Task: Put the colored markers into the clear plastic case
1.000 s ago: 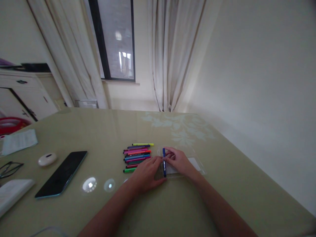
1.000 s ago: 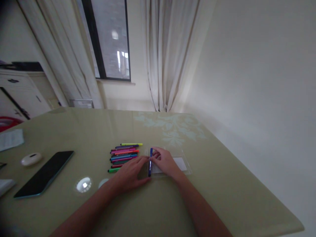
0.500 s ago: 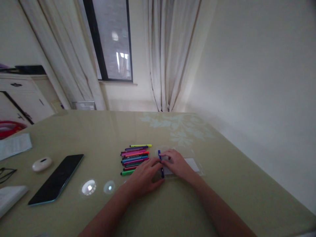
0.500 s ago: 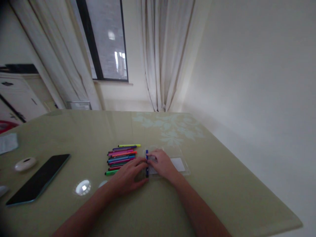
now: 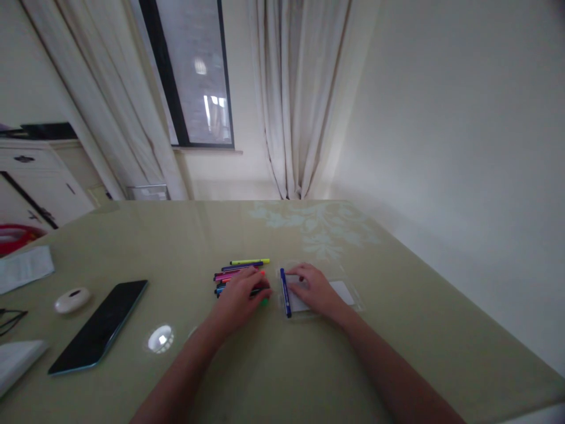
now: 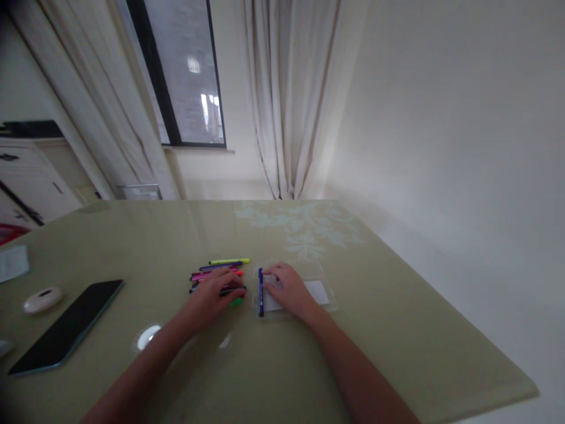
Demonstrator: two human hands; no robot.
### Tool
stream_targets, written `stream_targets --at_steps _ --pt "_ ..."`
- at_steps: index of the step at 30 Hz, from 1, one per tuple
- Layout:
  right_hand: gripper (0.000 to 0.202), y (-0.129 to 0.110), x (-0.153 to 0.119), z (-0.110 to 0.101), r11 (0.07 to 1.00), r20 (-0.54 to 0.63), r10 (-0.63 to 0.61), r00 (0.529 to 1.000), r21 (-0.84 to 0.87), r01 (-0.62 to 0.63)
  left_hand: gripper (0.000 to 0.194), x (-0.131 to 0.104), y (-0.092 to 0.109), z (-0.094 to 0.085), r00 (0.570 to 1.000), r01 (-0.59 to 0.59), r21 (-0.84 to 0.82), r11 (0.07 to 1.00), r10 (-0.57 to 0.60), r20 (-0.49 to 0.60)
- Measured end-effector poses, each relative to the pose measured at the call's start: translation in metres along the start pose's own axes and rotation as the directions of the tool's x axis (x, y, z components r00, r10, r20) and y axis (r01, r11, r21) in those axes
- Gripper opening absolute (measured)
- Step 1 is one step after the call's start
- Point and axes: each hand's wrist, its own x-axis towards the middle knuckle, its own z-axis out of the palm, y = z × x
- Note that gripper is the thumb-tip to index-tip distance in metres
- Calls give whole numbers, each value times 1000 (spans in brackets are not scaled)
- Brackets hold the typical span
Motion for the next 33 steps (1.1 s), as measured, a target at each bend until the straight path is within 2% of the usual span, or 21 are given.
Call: stream_targets --at_steps 2,4,8,13,17,20,22,24,26,29,33 --pt "27 0 1 -2 1000 -42 18 999 -7 -18 14 1 -9 -13 997 66 62 996 -69 39" --pt "26 -2 1 -2 1000 -72 14 997 -15 -15 11 1 -13 -22 985 92 123 988 -108 131" --pt "22 -5 0 0 999 -89 -24 996 -33 22 9 -1 -8 -25 956 109 174 979 -151 253" --pt "19 -7 0 2 998 -99 -51 994 -36 48 8 -4 -2 -21 950 68 188 980 -122 289" --pt "20 -11 0 0 999 -132 -47 990 3 48 13 -5 -4 -19 966 30 165 986 -71 249" --pt "23 -17 0 -3 995 -152 -12 988 94 27 21 -2 0 -17 993 47 -10 999 -45 113" --pt "26 -22 -1 -3 979 -127 28 991 204 -2 26 1 8 -14 994 109 -236 966 -112 2" --pt "30 -27 -1 -1 935 -66 62 996 353 -34 32 4 16 -7 977 160 -490 857 -209 -46" --pt "35 -32 -2 4 860 7 68 998 506 -62 36 6 24 1 961 174 -681 712 -274 -41" --pt "44 -37 -4 10 765 78 53 996 638 -91 36 7 31 13 946 162 -796 584 -322 -44" --pt "47 -39 -7 15 721 102 70 992 682 -121 35 6 32 23 929 154 -802 577 -362 -82"
